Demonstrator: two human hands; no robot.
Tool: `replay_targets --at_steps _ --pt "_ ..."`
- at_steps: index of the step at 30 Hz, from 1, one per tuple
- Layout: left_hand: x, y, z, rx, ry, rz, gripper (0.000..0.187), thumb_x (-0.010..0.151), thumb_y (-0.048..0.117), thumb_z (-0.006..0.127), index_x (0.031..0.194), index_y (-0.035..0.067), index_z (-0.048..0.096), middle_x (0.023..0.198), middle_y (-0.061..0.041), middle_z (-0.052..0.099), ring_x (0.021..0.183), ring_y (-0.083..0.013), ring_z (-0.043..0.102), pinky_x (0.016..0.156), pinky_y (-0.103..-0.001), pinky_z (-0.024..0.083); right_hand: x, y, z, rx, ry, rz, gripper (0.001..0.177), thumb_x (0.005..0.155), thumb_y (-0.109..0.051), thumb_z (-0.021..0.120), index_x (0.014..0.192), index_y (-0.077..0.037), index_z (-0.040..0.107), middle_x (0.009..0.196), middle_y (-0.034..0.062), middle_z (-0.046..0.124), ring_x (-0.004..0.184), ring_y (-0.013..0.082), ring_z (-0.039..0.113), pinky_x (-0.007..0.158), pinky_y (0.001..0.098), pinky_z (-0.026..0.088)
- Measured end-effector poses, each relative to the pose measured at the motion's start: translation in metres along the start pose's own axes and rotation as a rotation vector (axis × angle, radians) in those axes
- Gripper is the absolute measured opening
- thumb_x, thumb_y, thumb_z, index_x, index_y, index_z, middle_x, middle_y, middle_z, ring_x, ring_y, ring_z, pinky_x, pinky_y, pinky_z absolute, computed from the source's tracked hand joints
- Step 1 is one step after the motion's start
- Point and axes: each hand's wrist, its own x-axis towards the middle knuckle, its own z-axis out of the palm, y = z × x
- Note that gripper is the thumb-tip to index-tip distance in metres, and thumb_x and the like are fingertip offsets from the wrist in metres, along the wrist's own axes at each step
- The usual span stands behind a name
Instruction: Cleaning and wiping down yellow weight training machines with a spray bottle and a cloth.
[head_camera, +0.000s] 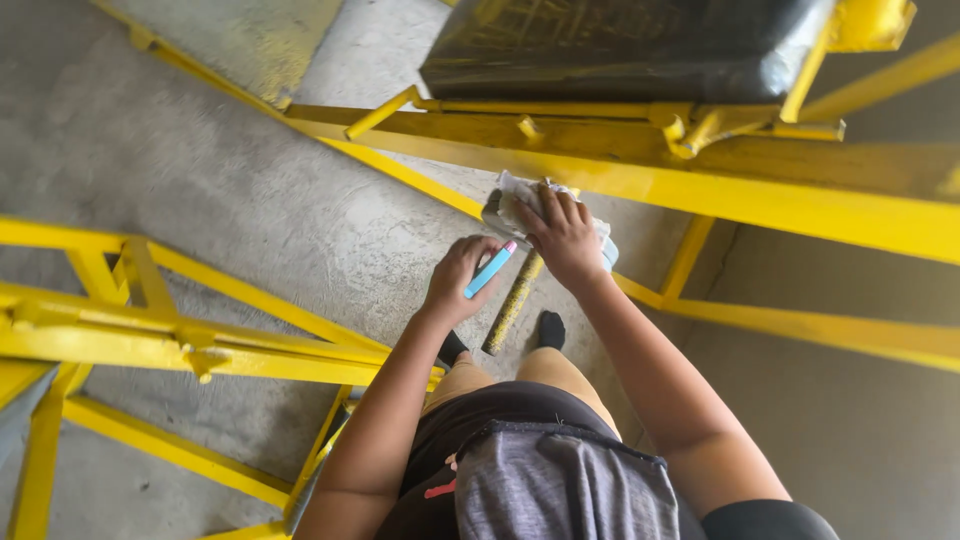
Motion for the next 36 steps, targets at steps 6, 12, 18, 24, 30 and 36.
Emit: replay_targets --at_steps 6,12,18,24,30,36 --pt "0.02 0.008 0.024 0.037 -0.058 0.134 0.035 0.087 0.016 0.069 0.119 0.01 0.058 0.113 -0.011 0.067 0.11 -0.0338 0.063 0.096 -0.046 0.053 -0.097 0.025 0.038 0.344 0.248 0.381 0.079 0.088 -0.011 0.074 0.157 -0.021 0.037 0.156 0.0271 0.038 0.141 0.0499 0.04 0.117 0.0504 0.037" --pt "0.019 0.026 0.052 0.001 -0.193 0.111 0.035 0.087 0.016 0.068 0.119 0.009 0.055 0.112 -0.015 0.064 0.109 -0.0364 0.062 0.094 -0.047 0.052 -0.142 0.036 0.079 0.7 0.352 0.585 0.084 0.091 0.005 0.062 0.163 -0.011 0.023 0.159 0.0317 0.036 0.146 0.0473 0.037 0.116 0.0457 0.038" --pt "0.025 0.049 0.088 -0.012 -0.326 0.019 0.035 0.086 0.015 0.067 0.117 0.009 0.053 0.112 -0.016 0.064 0.105 -0.0376 0.065 0.089 -0.047 0.053 -0.182 0.058 0.119 1.687 0.26 1.046 0.038 0.113 -0.017 0.051 0.146 0.001 0.055 0.133 0.0169 0.063 0.118 0.0211 0.062 0.107 0.0401 0.045" --pt "0.032 0.069 0.131 0.173 -0.38 0.088 0.035 0.083 0.013 0.072 0.112 0.008 0.054 0.101 -0.015 0.065 0.098 -0.0359 0.067 0.087 -0.047 0.054 -0.187 0.093 -0.021 2.557 0.239 0.835 0.042 0.103 -0.032 0.051 0.128 -0.001 0.061 0.121 0.0136 0.07 0.115 0.0292 0.065 0.107 0.045 0.047" --pt "0.055 0.132 0.12 0.128 -0.249 0.377 0.06 0.076 0.008 0.07 0.135 0.009 0.058 0.105 -0.017 0.064 0.092 -0.0387 0.066 0.077 -0.047 0.056 -0.178 0.083 -0.091 2.473 0.303 0.605 0.041 0.098 -0.026 0.05 0.127 0.001 0.06 0.119 0.0162 0.071 0.113 0.0309 0.066 0.108 0.0455 0.046" --pt "0.099 0.196 0.063 0.031 -0.144 0.481 0.044 0.082 0.012 0.065 0.125 0.006 0.058 0.1 -0.015 0.064 0.086 -0.0349 0.067 0.072 -0.045 0.056 -0.146 0.063 -0.198 1.515 0.92 0.331 0.042 0.111 -0.027 0.05 0.142 0.001 0.051 0.137 0.0142 0.059 0.124 0.0251 0.058 0.119 0.0416 0.043"
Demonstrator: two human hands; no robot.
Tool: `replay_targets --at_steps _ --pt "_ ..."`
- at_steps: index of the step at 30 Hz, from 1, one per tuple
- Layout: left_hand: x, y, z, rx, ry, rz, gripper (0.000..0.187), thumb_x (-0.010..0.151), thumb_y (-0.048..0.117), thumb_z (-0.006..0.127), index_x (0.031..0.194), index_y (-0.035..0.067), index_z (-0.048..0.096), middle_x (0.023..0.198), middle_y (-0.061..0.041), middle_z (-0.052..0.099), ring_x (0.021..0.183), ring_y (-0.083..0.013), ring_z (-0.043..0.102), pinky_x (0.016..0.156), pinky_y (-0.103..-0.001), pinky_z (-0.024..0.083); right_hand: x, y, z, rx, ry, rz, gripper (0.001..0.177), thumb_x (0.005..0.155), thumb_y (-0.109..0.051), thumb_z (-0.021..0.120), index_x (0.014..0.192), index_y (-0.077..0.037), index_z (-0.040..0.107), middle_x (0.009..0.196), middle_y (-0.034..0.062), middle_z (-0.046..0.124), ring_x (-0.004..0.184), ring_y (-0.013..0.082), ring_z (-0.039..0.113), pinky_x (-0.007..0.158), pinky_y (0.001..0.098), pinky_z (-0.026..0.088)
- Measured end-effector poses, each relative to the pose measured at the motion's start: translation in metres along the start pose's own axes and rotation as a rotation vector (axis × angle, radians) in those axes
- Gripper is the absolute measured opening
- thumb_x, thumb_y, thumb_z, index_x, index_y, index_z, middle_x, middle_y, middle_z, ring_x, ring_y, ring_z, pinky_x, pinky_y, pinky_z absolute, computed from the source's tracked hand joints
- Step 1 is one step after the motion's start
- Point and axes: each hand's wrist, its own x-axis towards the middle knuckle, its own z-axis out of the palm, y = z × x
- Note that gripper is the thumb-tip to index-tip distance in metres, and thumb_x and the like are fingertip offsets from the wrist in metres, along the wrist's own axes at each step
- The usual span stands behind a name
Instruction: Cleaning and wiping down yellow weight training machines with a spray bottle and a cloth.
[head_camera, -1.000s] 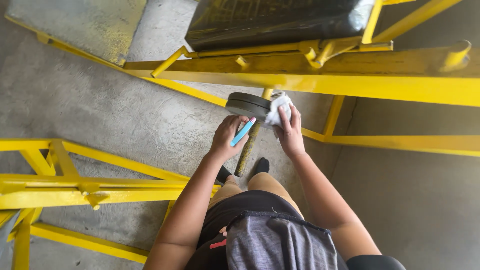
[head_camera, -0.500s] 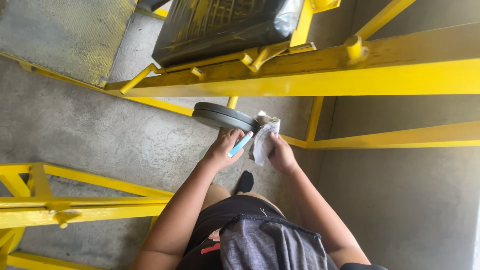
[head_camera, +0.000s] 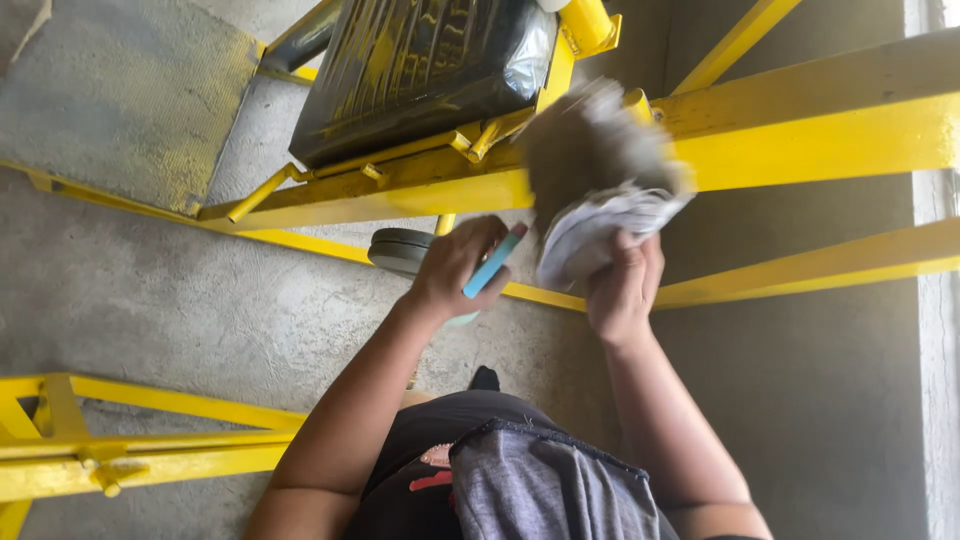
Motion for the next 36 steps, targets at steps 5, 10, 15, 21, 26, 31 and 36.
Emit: replay_targets --at_steps 5,10,15,21,26,31,36 --pt "0.025 -0.016 -0.036 0.004 0.148 0.074 0.031 0.087 0.012 0.062 0.118 0.007 0.059 0.102 -0.014 0.067 0.096 -0.0348 0.067 0.082 -0.046 0.057 0.064 -0.026 0.06 -1.284 -0.015 -0.613 0.052 0.111 -0.031 0.047 0.153 0.0 0.047 0.157 0.0234 0.045 0.15 0.0365 0.038 0.127 0.0502 0.02" --pt "0.026 -0.042 -0.062 -0.002 0.209 0.084 0.029 0.085 0.009 0.058 0.113 0.006 0.059 0.104 -0.015 0.067 0.102 -0.0379 0.066 0.088 -0.046 0.055 0.08 0.046 0.074 -2.118 -0.12 -0.443 0.064 0.102 -0.032 0.05 0.156 0.003 0.047 0.161 0.0204 0.046 0.155 0.0344 0.032 0.128 0.0548 0.01" --pt "0.027 -0.059 -0.069 -0.043 0.112 0.064 0.022 0.082 0.009 0.057 0.103 0.006 0.063 0.1 -0.015 0.069 0.1 -0.0369 0.066 0.09 -0.046 0.053 0.062 0.075 0.102 -2.116 -0.176 -0.475 0.062 0.099 -0.033 0.054 0.149 0.003 0.052 0.156 0.0177 0.052 0.149 0.0273 0.04 0.128 0.0451 0.018" --pt "0.062 -0.038 -0.069 -0.143 0.058 0.214 0.025 0.082 0.01 0.056 0.104 0.004 0.067 0.1 -0.016 0.069 0.1 -0.0374 0.065 0.094 -0.047 0.051 0.051 -0.001 0.054 -2.059 -0.465 -0.634 0.063 0.092 -0.031 0.065 0.151 -0.009 0.056 0.153 0.0063 0.056 0.146 0.0215 0.045 0.126 0.0446 0.026" --pt "0.094 -0.015 -0.051 -0.216 0.02 0.295 0.023 0.085 0.009 0.056 0.103 0.004 0.07 0.106 -0.014 0.069 0.106 -0.0359 0.064 0.1 -0.046 0.051 0.065 -0.1 -0.018 -2.031 -0.23 -0.716 0.05 0.095 -0.024 0.076 0.142 -0.011 0.066 0.147 0.0059 0.062 0.144 0.0244 0.049 0.124 0.0546 0.038" --pt "0.135 0.031 -0.045 -0.278 0.053 0.44 0.018 0.083 0.009 0.06 0.098 0.004 0.07 0.129 -0.019 0.06 0.12 -0.0376 0.058 0.108 -0.047 0.046 0.098 -0.18 -0.07 -2.363 0.124 -0.72 0.047 0.09 -0.01 0.067 0.135 0.003 0.069 0.137 0.0102 0.068 0.139 0.0206 0.058 0.126 0.0598 0.033" --pt "0.158 0.037 -0.007 -0.564 -0.035 0.495 0.015 0.088 0.009 0.058 0.099 0.004 0.067 0.153 -0.029 0.042 0.143 -0.0406 0.046 0.119 -0.047 0.043 0.121 -0.136 -0.056 -1.99 0.253 -0.318 0.022 0.098 -0.019 0.064 0.11 -0.004 0.073 0.12 0.0174 0.069 0.126 0.0383 0.057 0.121 0.0567 0.023"
